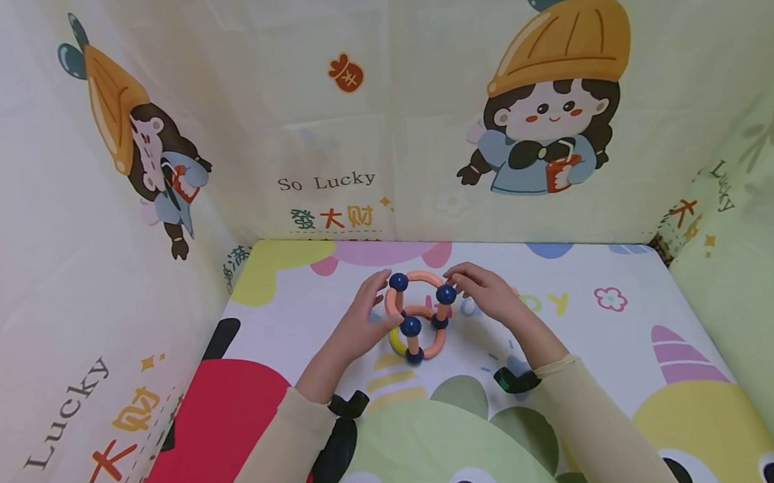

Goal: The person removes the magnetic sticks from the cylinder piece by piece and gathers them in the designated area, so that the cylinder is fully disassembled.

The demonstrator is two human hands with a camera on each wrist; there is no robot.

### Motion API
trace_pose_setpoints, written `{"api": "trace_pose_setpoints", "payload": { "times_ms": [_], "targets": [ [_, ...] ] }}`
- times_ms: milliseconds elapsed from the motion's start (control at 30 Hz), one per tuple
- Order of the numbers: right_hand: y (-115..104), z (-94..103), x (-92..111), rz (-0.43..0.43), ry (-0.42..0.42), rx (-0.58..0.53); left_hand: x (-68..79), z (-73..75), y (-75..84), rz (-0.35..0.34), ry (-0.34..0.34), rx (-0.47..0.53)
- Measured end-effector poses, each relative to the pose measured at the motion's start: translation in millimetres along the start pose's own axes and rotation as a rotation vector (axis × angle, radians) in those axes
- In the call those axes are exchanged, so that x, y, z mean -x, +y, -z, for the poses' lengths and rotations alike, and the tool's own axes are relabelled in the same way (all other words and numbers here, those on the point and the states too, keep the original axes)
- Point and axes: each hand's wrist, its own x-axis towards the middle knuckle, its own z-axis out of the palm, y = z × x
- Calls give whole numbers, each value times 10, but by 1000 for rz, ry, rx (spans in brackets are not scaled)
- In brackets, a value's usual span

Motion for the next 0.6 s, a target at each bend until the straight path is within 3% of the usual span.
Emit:
{"api": "trace_pose_setpoints", "payload": {
  "times_ms": [100, 233, 600],
  "targets": [
    [-103, 27, -43, -20, -71, -68, 18, -51, 75, 28, -46, -40],
    [-161, 37, -130, -56, -147, -79, 27, -95, 99, 65, -71, -93],
    [-100, 81, -345, -104, -267, -200, 13, -112, 71, 52, -80, -135]
  ]
}}
